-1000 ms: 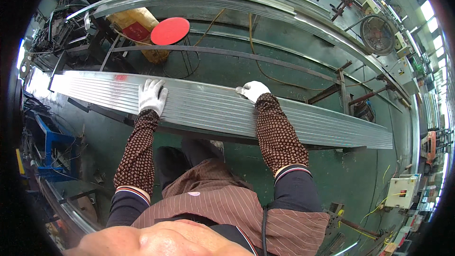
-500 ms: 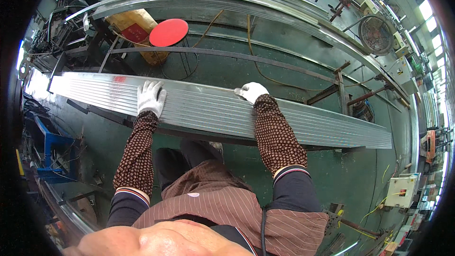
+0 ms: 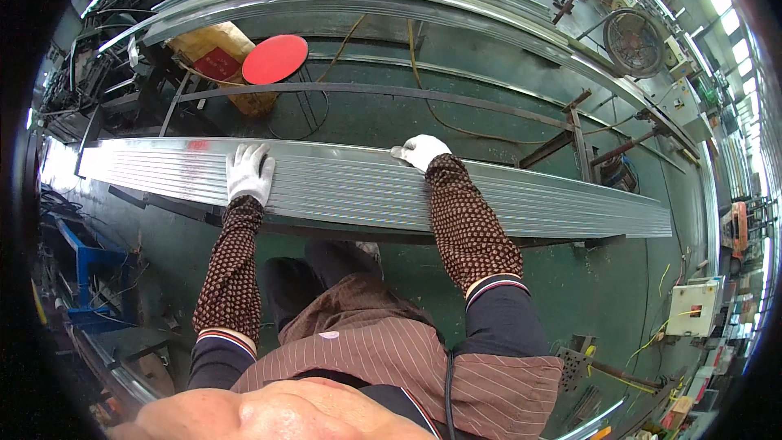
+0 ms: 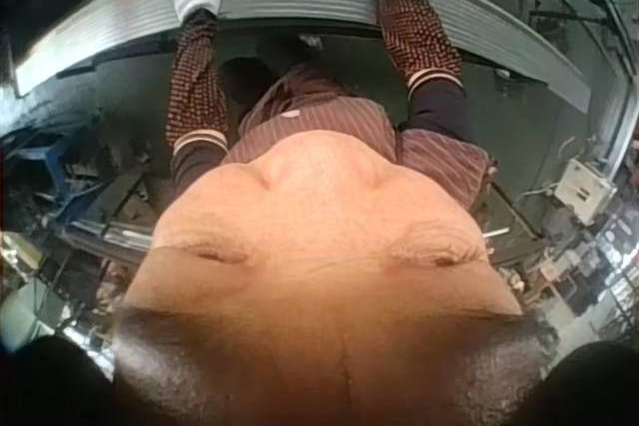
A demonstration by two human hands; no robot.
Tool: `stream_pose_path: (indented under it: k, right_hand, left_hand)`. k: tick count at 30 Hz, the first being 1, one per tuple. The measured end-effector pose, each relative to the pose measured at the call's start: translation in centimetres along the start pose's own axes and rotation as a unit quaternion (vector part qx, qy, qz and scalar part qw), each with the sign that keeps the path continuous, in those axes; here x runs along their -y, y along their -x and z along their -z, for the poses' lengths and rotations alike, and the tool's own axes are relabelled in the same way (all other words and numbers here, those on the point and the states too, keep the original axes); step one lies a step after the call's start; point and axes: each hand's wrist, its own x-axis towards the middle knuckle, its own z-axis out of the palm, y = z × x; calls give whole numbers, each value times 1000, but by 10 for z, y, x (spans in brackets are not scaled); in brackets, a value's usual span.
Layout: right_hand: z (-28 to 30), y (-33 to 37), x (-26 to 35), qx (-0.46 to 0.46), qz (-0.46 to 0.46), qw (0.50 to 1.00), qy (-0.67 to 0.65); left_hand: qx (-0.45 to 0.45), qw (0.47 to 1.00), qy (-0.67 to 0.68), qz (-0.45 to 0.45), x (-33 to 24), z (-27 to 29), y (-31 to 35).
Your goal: Moving and arranging curved wooden or composite slats on a metal rack in a manufacturing facility.
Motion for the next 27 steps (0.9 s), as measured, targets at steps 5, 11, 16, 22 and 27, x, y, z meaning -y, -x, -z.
stream_pose_path:
  k: [5, 11, 16, 22, 27]
  right_hand:
    - [0, 1, 0, -9, 2, 1000, 2]
    - [-1, 3, 1, -7, -6, 1000, -11]
    - [3, 7, 6, 0, -15, 999, -39]
    - [0, 3, 3, -2, 0, 1000, -26]
    - [-8, -5, -11, -34, 6, 999, -16]
  left_hand:
    - [4, 1000, -4, -1, 1, -1, -1]
    - [29, 1000, -5, 10, 1, -1, -1]
    - [41, 999, -5, 25, 3, -2, 0]
    - [47, 998, 9, 28, 3, -1, -1]
    - [45, 999, 6, 21, -1, -1, -3]
